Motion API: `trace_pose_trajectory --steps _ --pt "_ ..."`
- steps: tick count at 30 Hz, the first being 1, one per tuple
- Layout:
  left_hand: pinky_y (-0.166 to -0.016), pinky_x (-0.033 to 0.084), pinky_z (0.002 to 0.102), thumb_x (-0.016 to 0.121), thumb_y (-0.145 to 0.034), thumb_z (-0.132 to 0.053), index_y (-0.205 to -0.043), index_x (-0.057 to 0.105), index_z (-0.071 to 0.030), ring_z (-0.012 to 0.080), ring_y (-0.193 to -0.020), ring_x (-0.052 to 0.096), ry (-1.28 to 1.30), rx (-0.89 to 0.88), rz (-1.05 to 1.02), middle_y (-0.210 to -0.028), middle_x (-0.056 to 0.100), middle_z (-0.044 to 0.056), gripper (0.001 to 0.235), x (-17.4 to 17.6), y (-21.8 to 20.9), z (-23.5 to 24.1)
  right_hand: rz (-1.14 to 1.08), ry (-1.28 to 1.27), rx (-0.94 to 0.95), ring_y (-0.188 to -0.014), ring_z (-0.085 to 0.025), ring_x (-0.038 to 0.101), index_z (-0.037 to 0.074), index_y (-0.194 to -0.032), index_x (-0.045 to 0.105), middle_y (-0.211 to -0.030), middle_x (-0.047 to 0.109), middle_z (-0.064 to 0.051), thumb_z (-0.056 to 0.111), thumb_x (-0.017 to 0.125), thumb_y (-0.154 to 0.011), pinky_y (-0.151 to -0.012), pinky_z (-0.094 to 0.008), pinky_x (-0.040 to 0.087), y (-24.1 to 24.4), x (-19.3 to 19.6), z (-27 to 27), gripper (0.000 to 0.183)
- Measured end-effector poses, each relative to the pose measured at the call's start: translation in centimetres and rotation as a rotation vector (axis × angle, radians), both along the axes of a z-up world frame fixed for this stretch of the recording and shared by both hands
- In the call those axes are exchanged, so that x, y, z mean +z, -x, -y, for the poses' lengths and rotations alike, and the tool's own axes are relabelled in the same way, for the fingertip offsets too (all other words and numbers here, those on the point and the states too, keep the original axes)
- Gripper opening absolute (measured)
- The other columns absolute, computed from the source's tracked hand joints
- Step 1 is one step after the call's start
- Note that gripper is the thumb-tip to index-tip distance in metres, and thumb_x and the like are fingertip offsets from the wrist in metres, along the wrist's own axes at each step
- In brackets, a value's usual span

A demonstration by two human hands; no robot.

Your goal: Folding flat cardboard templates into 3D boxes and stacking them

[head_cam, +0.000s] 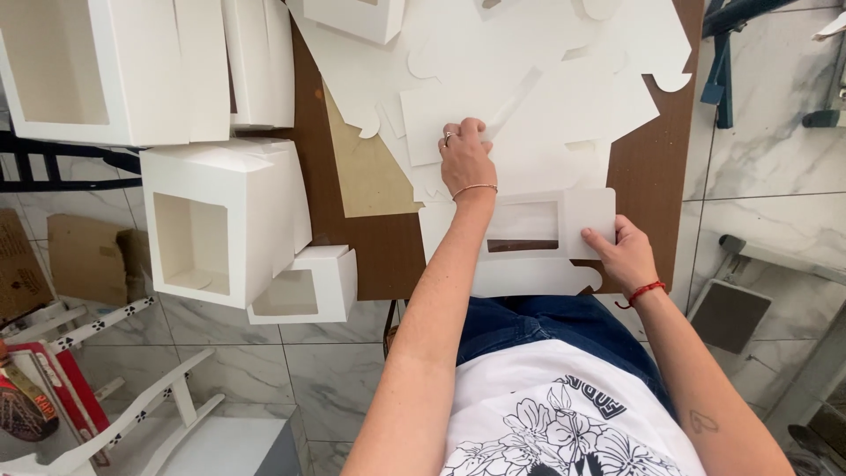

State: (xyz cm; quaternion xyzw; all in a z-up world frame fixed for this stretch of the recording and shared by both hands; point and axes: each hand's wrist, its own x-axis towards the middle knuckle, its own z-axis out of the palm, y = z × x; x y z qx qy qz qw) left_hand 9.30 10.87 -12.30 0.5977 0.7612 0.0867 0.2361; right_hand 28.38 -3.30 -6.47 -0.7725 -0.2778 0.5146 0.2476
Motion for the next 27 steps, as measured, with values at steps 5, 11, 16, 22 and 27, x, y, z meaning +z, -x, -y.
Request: trace_pose_trajectory --steps 5,11,16,22,27 --pt "-0.074 0.049 0.034 0.057 -0.078 -0.018 -0.085 0.043 -0.018 0.0225 -0.089 0.05 -0.033 -0.03 0.047 -0.086 0.045 0.001 0.015 0.0 0.2 0.2 -0.002 -0.002 0.015 -0.066 -0.013 0.051 0.004 -0.094 0.056 -0.074 0.058 -0.006 0.018 0.068 -0.079 -0.06 -0.027 0.042 -0.3 -0.9 0.3 0.024" --pt "-0.079 0.046 0.034 0.068 -0.069 -0.015 -0.086 0.048 -0.02 0.0238 -0.087 0.05 -0.055 0.161 0.146 -0.085 0.047 -0.001 0.026 0.2 2.7 0.0 -0.028 -0.006 0.024 -0.067 -0.014 0.052 0.004 -0.096 0.055 -0.075 0.057 -0.006 0.018 0.068 -0.079 -0.063 -0.027 0.043 -0.4 -1.0 0.1 0.026" --pt "-0.076 0.046 0.031 0.071 -0.066 -0.015 -0.08 0.053 -0.022 0.0206 -0.083 0.053 -0.071 0.307 0.178 -0.079 0.049 -0.002 0.024 -0.3 8.5 -0.1 -0.052 0.006 0.024 -0.068 -0.015 0.052 0.002 -0.098 0.055 -0.076 0.06 -0.01 0.014 0.066 -0.079 -0.063 -0.03 0.044 -0.5 -0.7 -0.4 0.025" --pt "-0.075 0.046 0.031 0.064 -0.07 -0.013 -0.084 0.053 -0.02 0.0201 -0.079 0.056 -0.21 0.646 0.12 -0.076 0.053 0.0 0.02 -2.2 14.8 2.8 -0.079 -0.005 0.012 -0.067 -0.014 0.054 0.003 -0.096 0.055 -0.077 0.06 -0.01 0.014 0.068 -0.078 -0.062 -0.029 0.046 -1.5 -2.6 0.5 0.025" --pt "-0.078 0.045 0.035 0.06 -0.076 -0.01 -0.092 0.052 -0.015 0.0261 -0.086 0.056 -0.289 0.47 0.159 -0.087 0.051 0.005 0.02 4.7 11.2 5.5 -0.165 -0.007 -0.075 -0.068 -0.014 0.056 0.002 -0.097 0.054 -0.078 0.061 -0.009 0.008 0.064 -0.078 -0.066 -0.029 0.048 0.0 0.8 -0.4 0.022"
